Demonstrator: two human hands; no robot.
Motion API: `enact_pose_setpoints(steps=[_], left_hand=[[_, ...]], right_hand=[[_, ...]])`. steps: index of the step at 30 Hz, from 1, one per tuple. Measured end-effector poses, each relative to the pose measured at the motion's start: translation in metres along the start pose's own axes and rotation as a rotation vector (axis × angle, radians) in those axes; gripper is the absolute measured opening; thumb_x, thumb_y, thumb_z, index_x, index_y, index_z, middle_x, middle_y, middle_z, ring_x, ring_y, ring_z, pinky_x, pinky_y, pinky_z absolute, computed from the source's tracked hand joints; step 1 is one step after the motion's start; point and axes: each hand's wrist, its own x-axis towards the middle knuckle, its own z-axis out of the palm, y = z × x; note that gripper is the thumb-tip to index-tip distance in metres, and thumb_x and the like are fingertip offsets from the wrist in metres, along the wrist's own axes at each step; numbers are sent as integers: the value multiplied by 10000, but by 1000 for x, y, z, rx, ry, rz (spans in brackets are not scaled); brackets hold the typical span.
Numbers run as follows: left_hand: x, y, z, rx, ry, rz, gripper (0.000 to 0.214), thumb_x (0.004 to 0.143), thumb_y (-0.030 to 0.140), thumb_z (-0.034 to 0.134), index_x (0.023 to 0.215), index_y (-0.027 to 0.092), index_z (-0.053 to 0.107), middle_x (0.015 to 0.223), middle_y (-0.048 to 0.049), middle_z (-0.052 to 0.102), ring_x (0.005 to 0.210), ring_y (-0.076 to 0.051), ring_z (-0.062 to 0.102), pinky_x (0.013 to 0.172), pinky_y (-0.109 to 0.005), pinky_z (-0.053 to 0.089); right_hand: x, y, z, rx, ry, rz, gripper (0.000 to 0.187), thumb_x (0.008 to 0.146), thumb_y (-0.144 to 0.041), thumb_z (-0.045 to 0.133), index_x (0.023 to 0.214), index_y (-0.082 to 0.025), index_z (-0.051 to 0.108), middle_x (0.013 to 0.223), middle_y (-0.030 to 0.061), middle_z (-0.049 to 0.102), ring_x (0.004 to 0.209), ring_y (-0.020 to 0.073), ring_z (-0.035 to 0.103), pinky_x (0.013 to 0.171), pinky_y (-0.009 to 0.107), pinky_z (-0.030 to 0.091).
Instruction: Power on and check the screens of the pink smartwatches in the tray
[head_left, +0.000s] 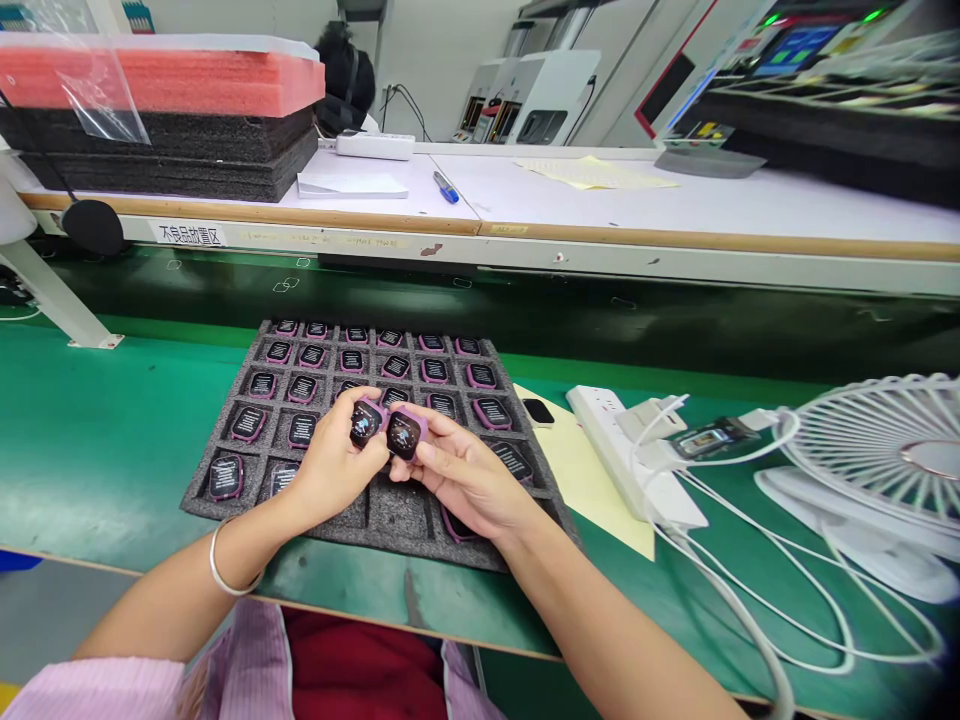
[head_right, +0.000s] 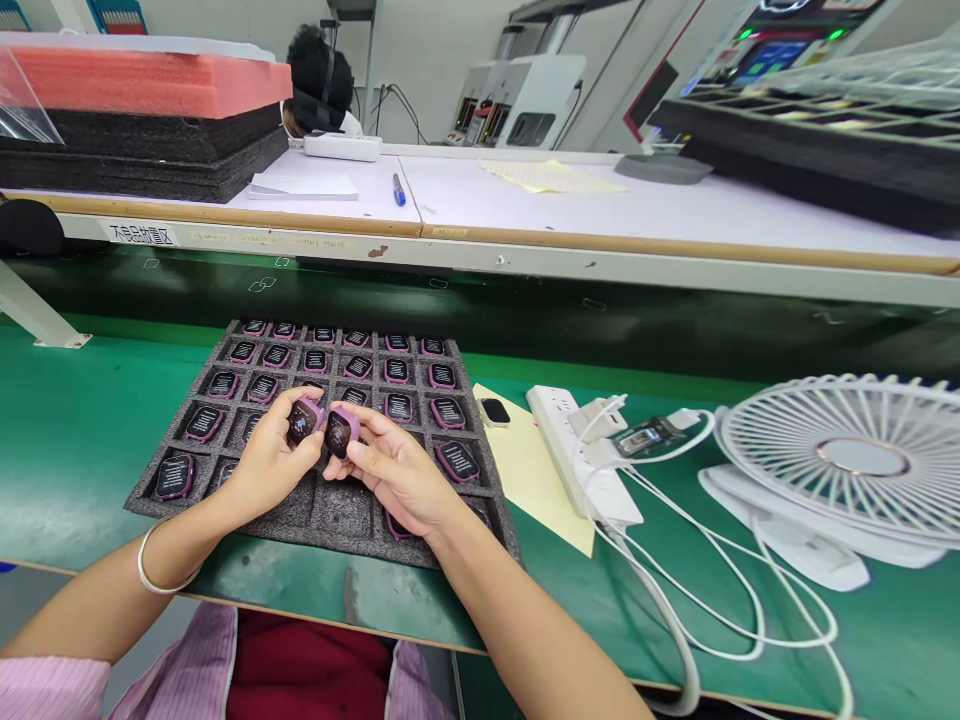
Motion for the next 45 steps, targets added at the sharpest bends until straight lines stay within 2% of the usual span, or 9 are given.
enact_pose_setpoints(steps=[4, 9, 15, 23, 28, 45], left_hand=[[0, -2, 1, -45, -8, -15, 479, 782, 243, 541, 1253, 164, 513, 1110, -81, 646, 899, -177, 613, 813, -304, 492], [0, -3, 1, -27, 3, 21, 467, 772, 233, 545, 1234, 169, 529, 1117, -82, 646, 956, -192, 608, 885, -329, 475], [0, -3, 2, -60, -9, -12, 489, 772, 247, 537, 1254, 167, 523, 1106, -76, 641, 912, -181, 607, 823, -309, 479], [0, -1, 1, -39, 2, 17, 458, 754, 214, 548, 1209, 164, 545, 1089, -70, 662, 935, -183, 624, 856, -304, 483], [0, -5, 2, -79, -4, 0, 472, 782, 233, 560, 1249, 173, 532, 1139, -77, 654, 970, -184, 630, 866, -303, 489], [1, -4, 0, -70, -25, 16, 439, 782, 247, 556, 1213, 165, 538, 1120, -70, 646, 974, -178, 611, 867, -299, 476]], right_hand=[[0, 1, -1, 40, -33, -7, 468, 811, -343, 882, 1226, -265, 679, 946, 13, 692, 766, 150, 684, 790, 294, 552], [0, 1, -1, 48, -52, -10, 451, 809, -336, 888, 1211, -276, 692, 936, 7, 696, 756, 149, 688, 771, 284, 552], [0, 0, -1, 56, -50, -9, 439, 817, -337, 883, 1209, -279, 693, 937, 6, 700, 770, 146, 690, 779, 275, 546], [0, 0, -1, 49, -57, -18, 432, 813, -337, 888, 1199, -277, 702, 938, 6, 704, 759, 144, 694, 765, 268, 547], [0, 0, -1, 64, -62, -25, 402, 832, -324, 874, 1197, -287, 712, 945, 3, 708, 770, 136, 701, 771, 252, 549], [0, -1, 0, 24, -38, -10, 464, 798, -356, 889, 1199, -257, 678, 934, 7, 686, 737, 150, 678, 754, 298, 543]])
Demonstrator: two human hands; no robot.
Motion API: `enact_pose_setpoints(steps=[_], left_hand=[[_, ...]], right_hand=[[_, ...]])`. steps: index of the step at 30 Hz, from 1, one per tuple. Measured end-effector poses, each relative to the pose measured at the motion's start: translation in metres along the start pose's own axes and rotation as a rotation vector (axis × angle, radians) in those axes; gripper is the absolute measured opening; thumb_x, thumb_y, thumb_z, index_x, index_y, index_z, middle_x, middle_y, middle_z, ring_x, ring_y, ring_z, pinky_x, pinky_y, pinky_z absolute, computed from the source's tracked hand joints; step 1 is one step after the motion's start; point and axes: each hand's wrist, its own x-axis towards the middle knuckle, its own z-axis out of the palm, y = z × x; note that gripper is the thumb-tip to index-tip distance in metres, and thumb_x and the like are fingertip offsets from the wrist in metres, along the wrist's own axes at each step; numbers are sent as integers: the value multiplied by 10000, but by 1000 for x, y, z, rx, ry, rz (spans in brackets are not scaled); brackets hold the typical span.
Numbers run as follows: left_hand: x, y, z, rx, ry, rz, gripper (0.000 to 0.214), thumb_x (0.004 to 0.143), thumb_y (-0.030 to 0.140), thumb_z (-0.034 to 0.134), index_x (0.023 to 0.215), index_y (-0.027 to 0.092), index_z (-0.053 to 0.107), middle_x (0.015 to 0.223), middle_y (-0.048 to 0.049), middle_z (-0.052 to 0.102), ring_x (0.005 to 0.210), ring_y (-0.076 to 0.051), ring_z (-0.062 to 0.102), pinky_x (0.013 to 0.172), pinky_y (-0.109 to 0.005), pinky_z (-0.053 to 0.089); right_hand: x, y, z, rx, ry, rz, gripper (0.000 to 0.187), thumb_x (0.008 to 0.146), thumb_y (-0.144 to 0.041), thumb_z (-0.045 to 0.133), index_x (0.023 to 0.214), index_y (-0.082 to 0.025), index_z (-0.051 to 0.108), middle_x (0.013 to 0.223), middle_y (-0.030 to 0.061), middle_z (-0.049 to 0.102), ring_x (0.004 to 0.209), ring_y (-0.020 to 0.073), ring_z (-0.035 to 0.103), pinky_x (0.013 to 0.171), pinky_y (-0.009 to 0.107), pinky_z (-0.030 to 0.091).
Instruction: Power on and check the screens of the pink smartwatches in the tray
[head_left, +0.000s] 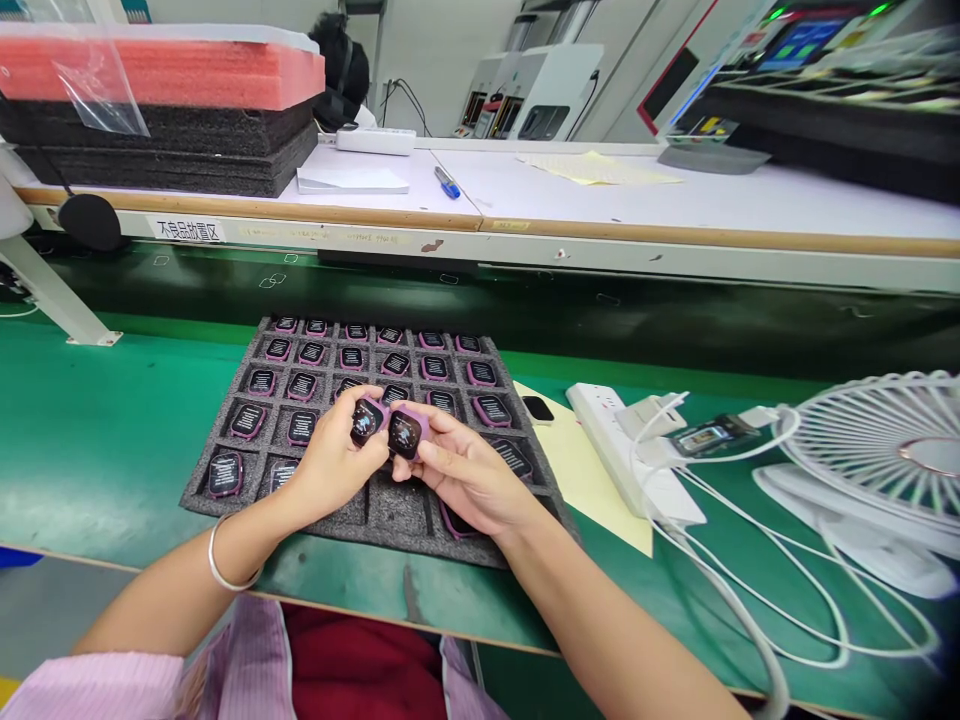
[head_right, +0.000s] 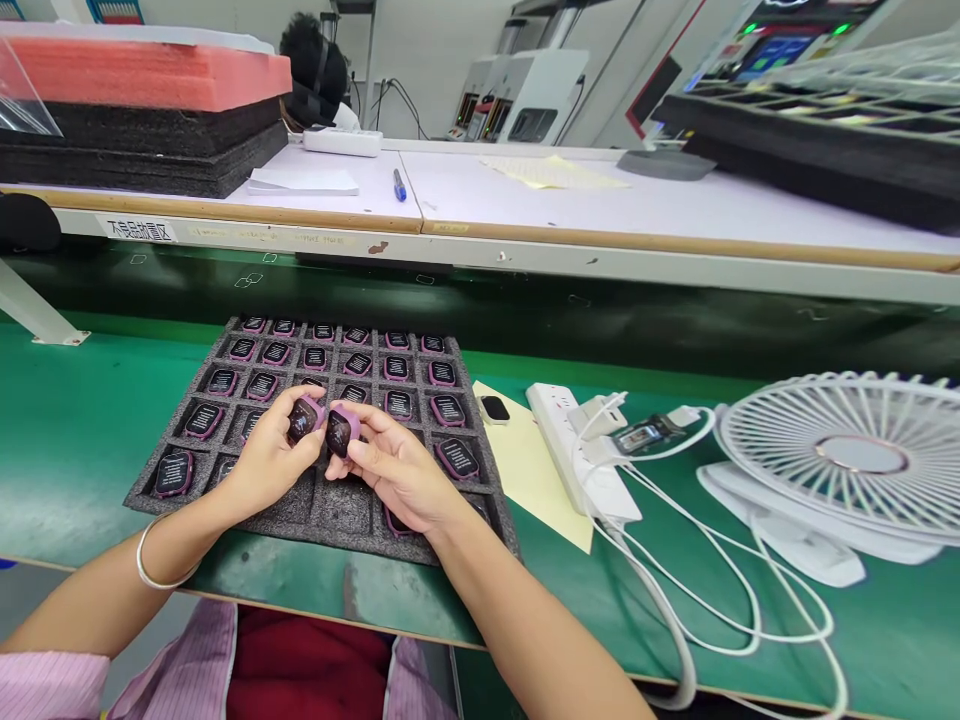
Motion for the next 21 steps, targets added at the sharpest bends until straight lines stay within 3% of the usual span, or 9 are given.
enact_pose_setpoints(steps=[7, 14, 17, 21], left_hand=[[0, 1, 0, -34, 6, -34, 454, 803, 274, 574, 1245, 174, 534, 1128, -70, 649, 947, -176, 612, 836, -294, 485], [3, 3, 0, -60, 47, -48, 398, 769, 249, 621, 1157, 167, 590, 1082, -62, 667, 983, -181, 622, 846, -288, 500], [6, 5, -1, -202, 67, -168, 487, 749, 282, 679, 1206, 151, 573, 1015, -51, 657, 815, -144, 619, 704, -256, 506], [8, 10, -2, -473, 39, -347, 626, 779, 322, 665, 1349, 134, 486, 849, -8, 635, 566, -89, 564, 552, -230, 457]], right_hand=[[-1, -1, 2, -3, 15, -15, 462, 805, -353, 879, 1206, -258, 670, 898, 8, 682, 753, 165, 677, 768, 319, 547], [0, -2, 3, 27, 4, -11, 442, 803, -354, 883, 1189, -250, 694, 910, 4, 685, 741, 147, 669, 757, 282, 530], [2, -5, 2, 41, 66, 5, 467, 832, -360, 839, 1243, -227, 660, 934, 35, 706, 801, 170, 677, 785, 292, 521], [7, -7, -1, 79, 170, 19, 462, 828, -305, 755, 1258, -222, 608, 1117, 79, 706, 822, 197, 688, 762, 320, 513]])
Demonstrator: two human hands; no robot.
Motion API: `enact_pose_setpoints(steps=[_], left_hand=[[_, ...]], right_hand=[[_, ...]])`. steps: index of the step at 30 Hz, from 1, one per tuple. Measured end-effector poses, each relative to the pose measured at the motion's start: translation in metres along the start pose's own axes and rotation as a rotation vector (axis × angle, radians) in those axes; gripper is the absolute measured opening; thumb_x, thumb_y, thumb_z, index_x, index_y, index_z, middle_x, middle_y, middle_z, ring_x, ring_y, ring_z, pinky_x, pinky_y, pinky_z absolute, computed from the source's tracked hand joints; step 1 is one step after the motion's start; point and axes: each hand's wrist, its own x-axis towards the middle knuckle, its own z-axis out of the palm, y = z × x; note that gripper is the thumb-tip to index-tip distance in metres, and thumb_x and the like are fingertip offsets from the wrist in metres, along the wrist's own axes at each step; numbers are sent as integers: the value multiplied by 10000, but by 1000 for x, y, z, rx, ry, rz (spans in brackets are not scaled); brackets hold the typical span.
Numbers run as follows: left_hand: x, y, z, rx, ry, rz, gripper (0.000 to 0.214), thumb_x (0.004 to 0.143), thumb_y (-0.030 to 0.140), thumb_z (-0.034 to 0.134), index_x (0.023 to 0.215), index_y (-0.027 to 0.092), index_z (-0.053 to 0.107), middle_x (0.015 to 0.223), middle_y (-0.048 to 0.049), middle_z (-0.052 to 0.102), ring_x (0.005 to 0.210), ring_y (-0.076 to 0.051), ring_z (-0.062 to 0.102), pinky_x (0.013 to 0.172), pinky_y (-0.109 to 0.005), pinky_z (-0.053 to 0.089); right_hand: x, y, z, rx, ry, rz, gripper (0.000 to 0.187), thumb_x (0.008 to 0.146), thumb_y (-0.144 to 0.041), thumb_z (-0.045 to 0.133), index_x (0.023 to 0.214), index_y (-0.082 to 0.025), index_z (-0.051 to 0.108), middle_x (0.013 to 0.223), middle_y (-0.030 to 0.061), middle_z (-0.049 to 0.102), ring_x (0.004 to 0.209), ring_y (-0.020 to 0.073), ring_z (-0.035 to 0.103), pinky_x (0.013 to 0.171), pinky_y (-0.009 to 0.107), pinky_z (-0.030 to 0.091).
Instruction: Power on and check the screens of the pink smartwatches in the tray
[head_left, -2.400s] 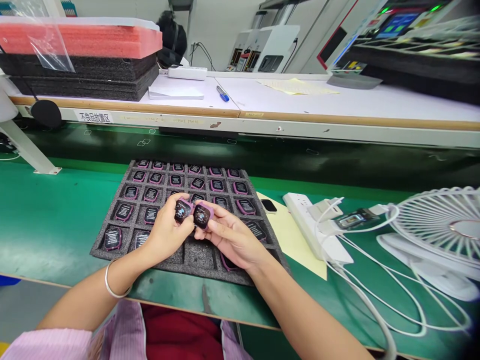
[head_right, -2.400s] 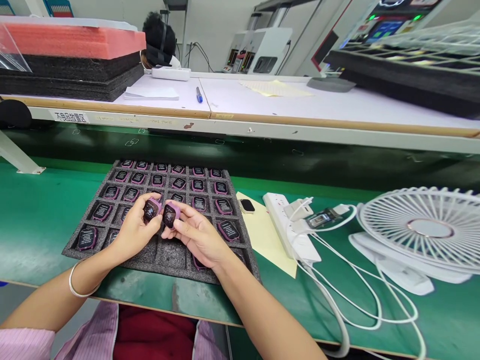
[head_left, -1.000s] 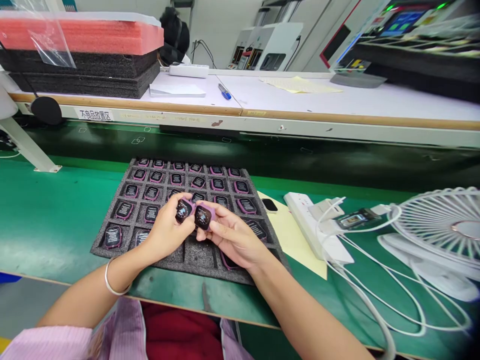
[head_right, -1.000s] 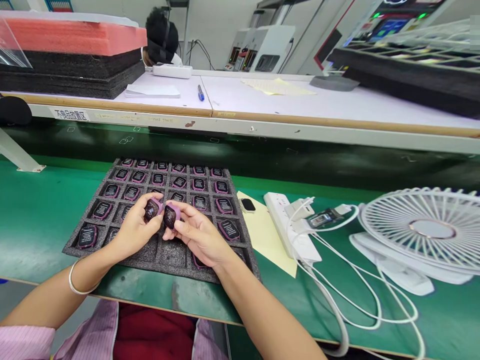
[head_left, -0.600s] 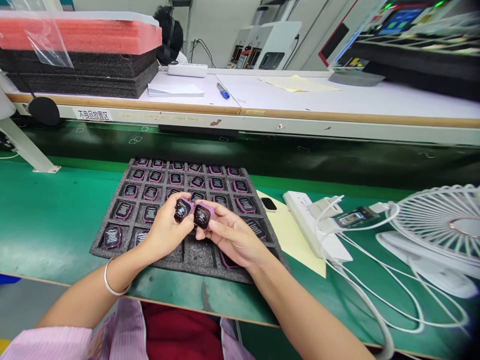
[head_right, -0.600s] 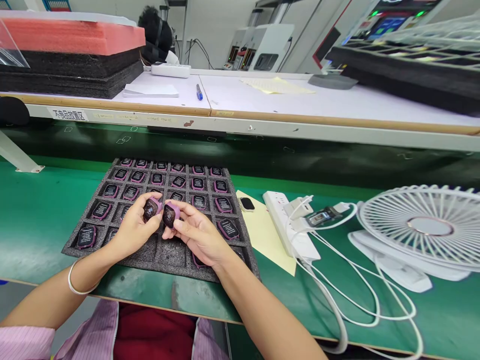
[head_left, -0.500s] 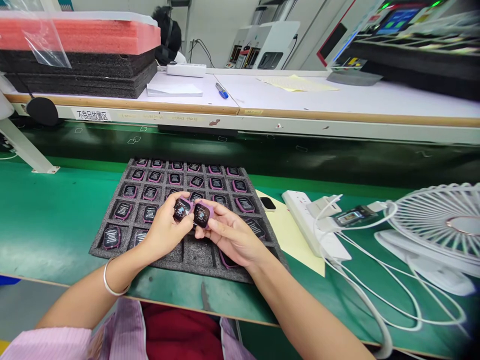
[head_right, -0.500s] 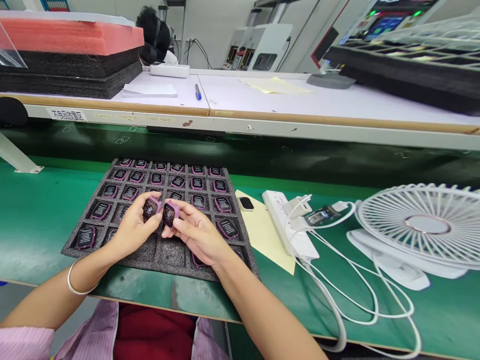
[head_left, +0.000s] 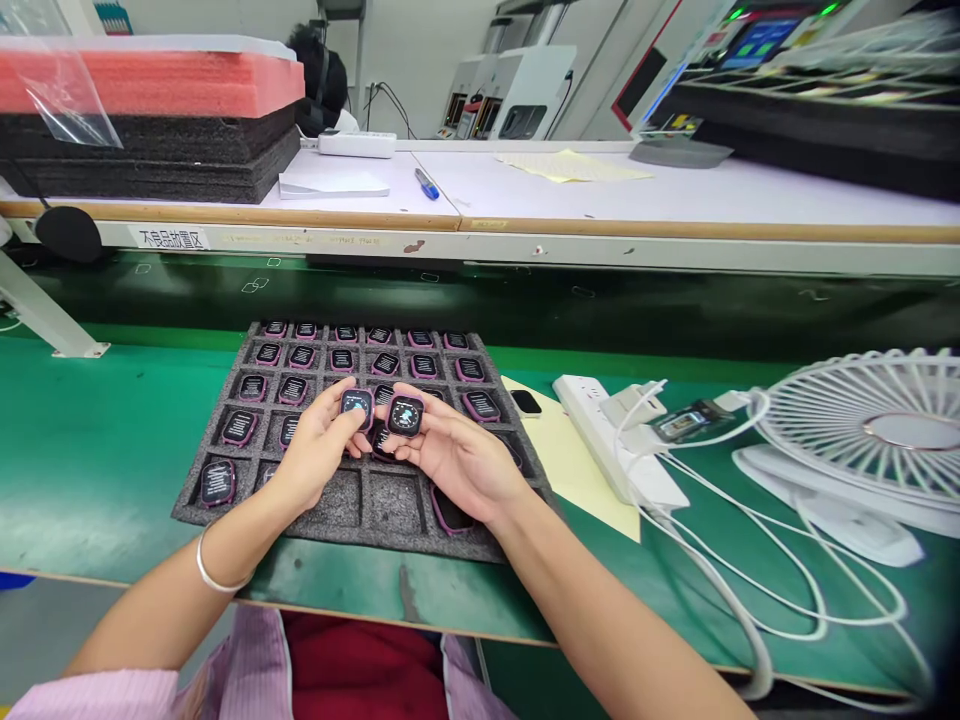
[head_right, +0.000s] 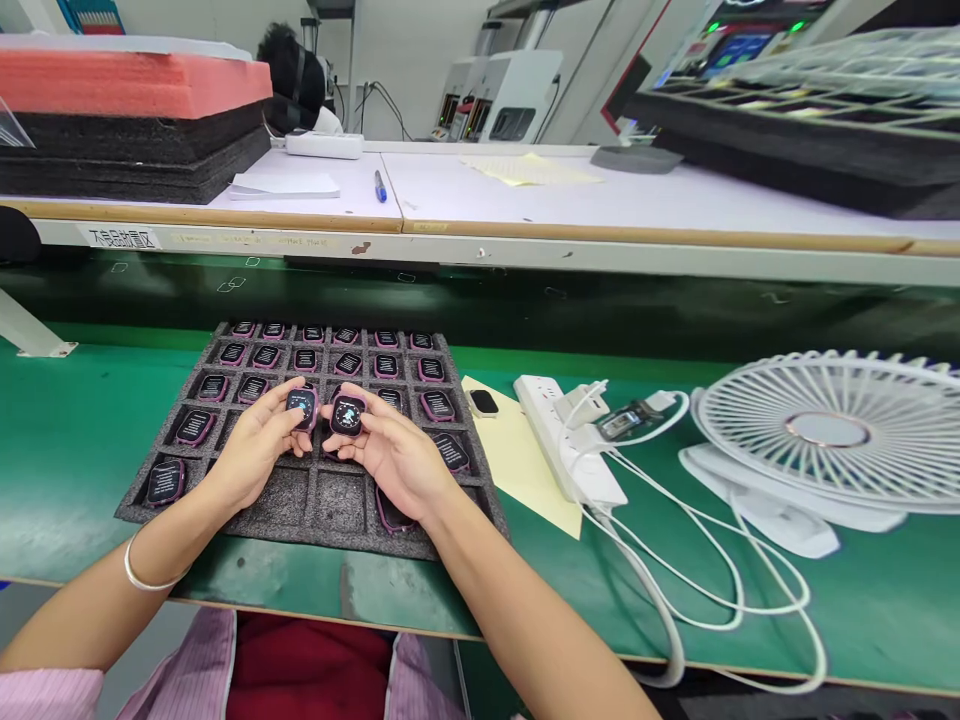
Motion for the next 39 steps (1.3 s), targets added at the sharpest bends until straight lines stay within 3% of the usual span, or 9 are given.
enact_pose_setpoints(steps=[5, 8, 14, 23, 34, 39], left_hand=[[-2, 3, 0, -99, -9, -17, 628, 774, 339, 677, 1357, 174, 511, 860, 0, 625, 546, -98, 606, 520, -233, 480], [-2, 3, -1, -70, -43, 4, 592, 773, 341, 682, 1324, 173, 544, 840, 5, 627, 556, -101, 628, 545, -234, 521], [-2, 0, 1, 31, -59, 51, 558, 755, 352, 713, 1263, 185, 557, 1033, -49, 670, 586, -109, 677, 592, -257, 591], [-1, 4, 4, 93, -61, 52, 443, 713, 314, 704, 1104, 184, 541, 1003, -24, 656, 558, -116, 687, 570, -256, 608], [-1, 4, 4, 147, -65, 59, 455, 735, 329, 686, 1134, 186, 521, 1050, -50, 668, 581, -111, 677, 598, -286, 620], [-1, 4, 4, 145, -63, 69, 443, 729, 320, 702, 1116, 190, 530, 1011, -26, 662, 564, -97, 669, 571, -245, 595]], right_hand=[[2, 1, -3, -19, 42, -3, 410, 807, -278, 730, 1197, -213, 620, 1137, 76, 699, 760, 186, 675, 730, 328, 505], [2, 3, -3, -17, 37, -9, 434, 771, -249, 738, 1187, -207, 625, 1014, 48, 706, 744, 183, 672, 742, 327, 504], [3, 4, -4, -39, 45, -52, 443, 747, -209, 707, 1182, -193, 619, 810, 20, 687, 718, 188, 675, 736, 326, 506], [4, 6, -4, -78, 42, -114, 431, 741, -225, 783, 1136, -193, 614, 838, 2, 681, 664, 149, 663, 675, 282, 491], [6, 7, -5, -75, 23, -138, 390, 773, -257, 798, 1113, -193, 615, 842, -2, 676, 652, 142, 660, 633, 273, 490], [6, 8, -5, -71, 23, -154, 387, 762, -224, 774, 1113, -187, 616, 854, -3, 680, 642, 136, 663, 621, 264, 480]])
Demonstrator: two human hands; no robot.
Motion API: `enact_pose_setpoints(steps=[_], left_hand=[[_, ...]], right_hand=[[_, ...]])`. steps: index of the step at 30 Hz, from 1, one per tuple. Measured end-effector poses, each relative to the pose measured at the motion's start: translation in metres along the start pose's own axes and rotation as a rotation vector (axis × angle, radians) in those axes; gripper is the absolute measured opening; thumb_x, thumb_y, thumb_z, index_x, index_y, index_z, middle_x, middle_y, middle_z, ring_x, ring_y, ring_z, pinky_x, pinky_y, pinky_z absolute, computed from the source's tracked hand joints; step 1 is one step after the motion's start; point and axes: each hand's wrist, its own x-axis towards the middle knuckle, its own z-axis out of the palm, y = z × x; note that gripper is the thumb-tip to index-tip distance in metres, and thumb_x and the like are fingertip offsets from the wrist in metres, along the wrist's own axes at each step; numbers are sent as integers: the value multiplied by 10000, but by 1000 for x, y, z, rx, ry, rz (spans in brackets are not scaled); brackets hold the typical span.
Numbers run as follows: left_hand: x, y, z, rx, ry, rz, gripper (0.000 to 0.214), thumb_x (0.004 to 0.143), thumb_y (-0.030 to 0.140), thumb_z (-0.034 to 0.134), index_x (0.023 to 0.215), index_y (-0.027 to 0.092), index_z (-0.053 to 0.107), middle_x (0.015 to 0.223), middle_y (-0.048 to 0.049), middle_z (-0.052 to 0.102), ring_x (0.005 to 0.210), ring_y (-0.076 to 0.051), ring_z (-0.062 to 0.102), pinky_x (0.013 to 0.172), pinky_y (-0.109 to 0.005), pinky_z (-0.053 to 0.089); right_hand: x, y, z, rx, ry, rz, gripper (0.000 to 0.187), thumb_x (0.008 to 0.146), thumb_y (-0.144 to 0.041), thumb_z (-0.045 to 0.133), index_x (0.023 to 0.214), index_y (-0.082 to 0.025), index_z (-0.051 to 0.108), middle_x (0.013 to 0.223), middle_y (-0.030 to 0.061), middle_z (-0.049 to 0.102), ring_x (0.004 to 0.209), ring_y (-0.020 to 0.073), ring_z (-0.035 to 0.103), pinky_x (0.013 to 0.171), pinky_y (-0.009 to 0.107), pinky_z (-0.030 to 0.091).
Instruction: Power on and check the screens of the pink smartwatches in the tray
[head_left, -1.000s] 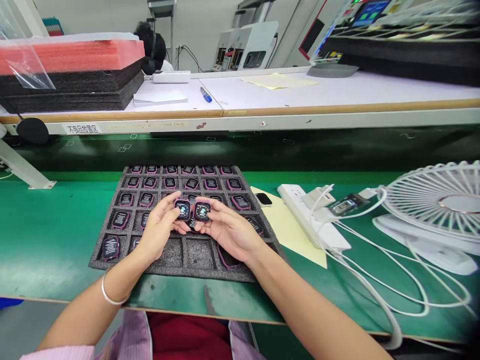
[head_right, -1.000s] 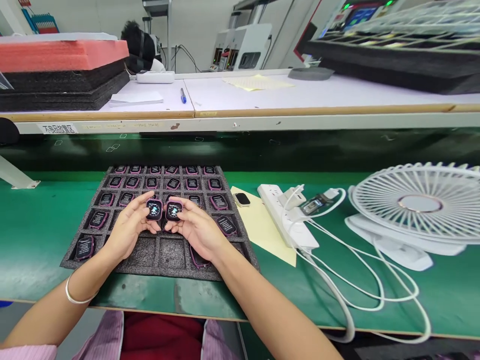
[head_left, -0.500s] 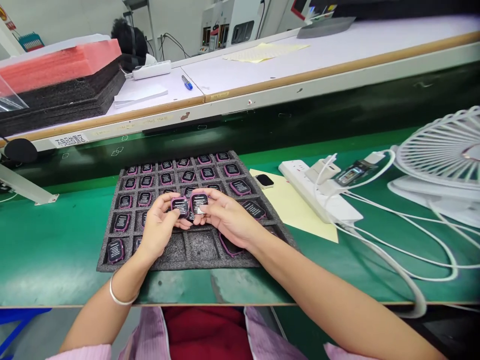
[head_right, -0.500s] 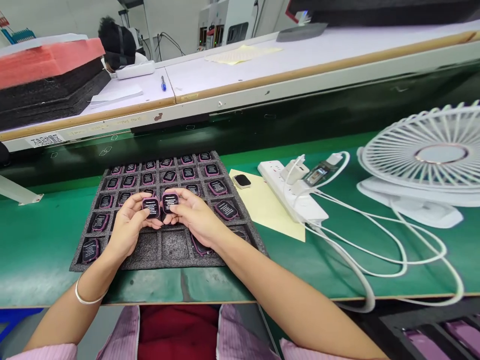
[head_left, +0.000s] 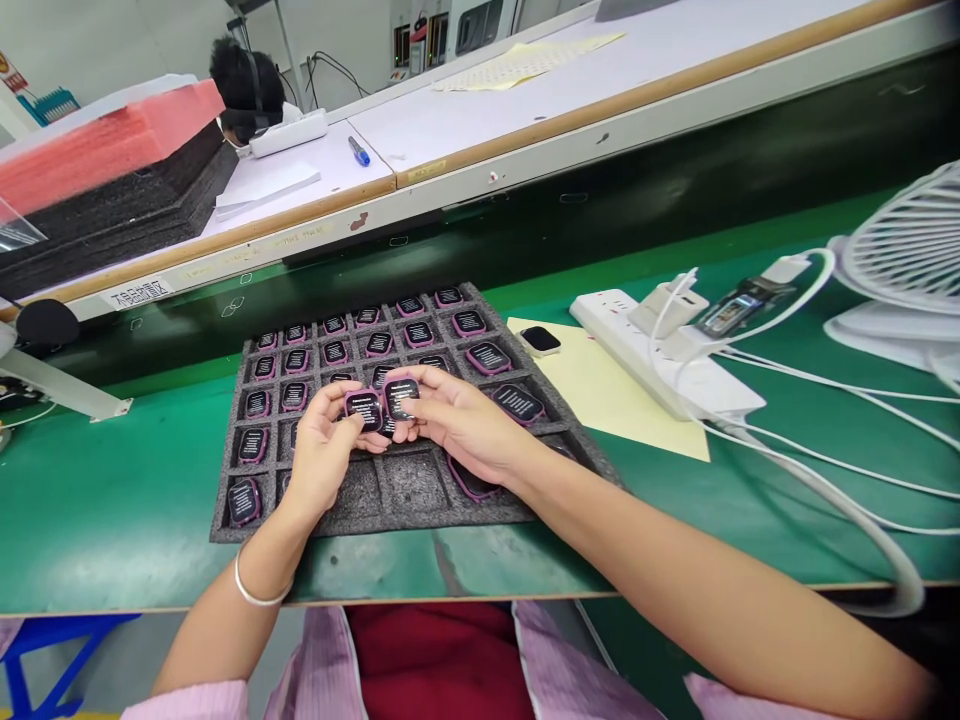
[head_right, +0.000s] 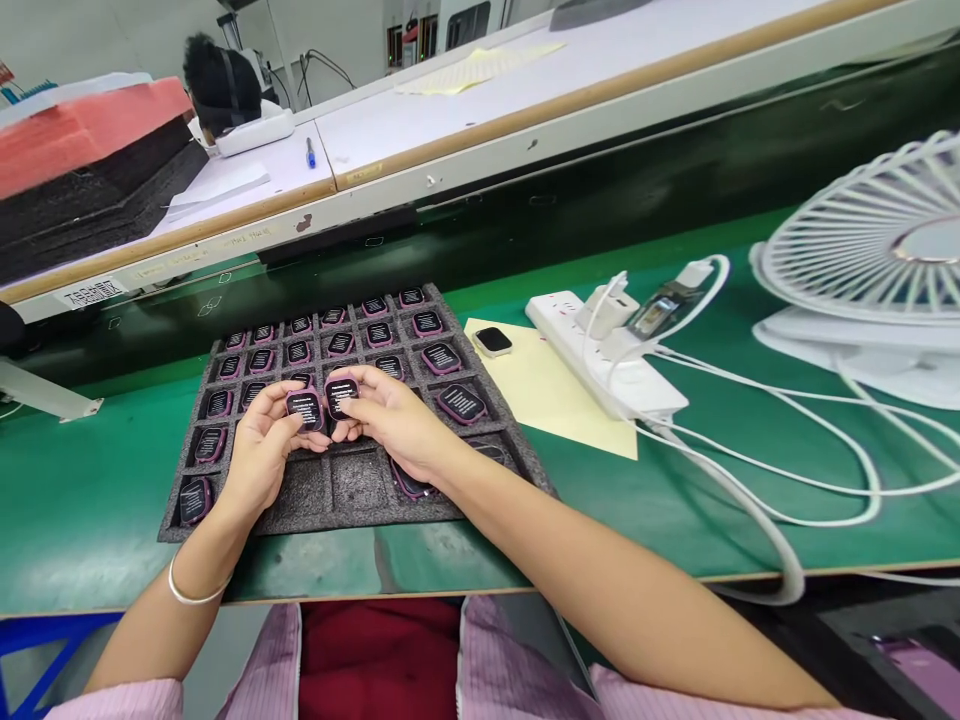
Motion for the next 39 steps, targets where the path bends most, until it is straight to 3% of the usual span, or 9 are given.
enact_pose_setpoints(steps=[8, 18, 25, 39], left_hand=[[0, -2, 1, 23, 0, 17, 433, 746, 346, 724, 1101, 193, 530, 1017, -29, 663, 549, -87, 661, 570, -240, 593], [0, -3, 1, -44, -7, 32, 450, 670, 203, 682, 1096, 186, 538, 1030, -14, 649, 573, -90, 682, 592, -235, 609], [0, -2, -1, -122, -34, -38, 355, 782, 358, 642, 1070, 164, 568, 841, 6, 658, 520, -146, 690, 504, -256, 600], [-1, -3, -1, -144, -62, -38, 372, 712, 265, 639, 1062, 168, 561, 871, 19, 670, 512, -144, 699, 509, -224, 596]], right_hand=[[-2, -1, 2, -50, -5, -15, 381, 759, -193, 724, 1120, -187, 604, 816, -3, 665, 651, 144, 655, 618, 277, 474], [-4, -3, 5, -117, 26, -16, 450, 682, -162, 764, 1103, -203, 609, 894, -14, 670, 640, 134, 641, 625, 276, 492], [-2, -2, 1, -33, 15, 63, 364, 802, -427, 795, 1026, -194, 628, 770, -11, 639, 531, 122, 589, 539, 253, 459], [-4, -2, 2, -60, 30, 72, 426, 727, -325, 866, 1041, -198, 608, 766, -38, 632, 544, 105, 593, 565, 240, 467]])
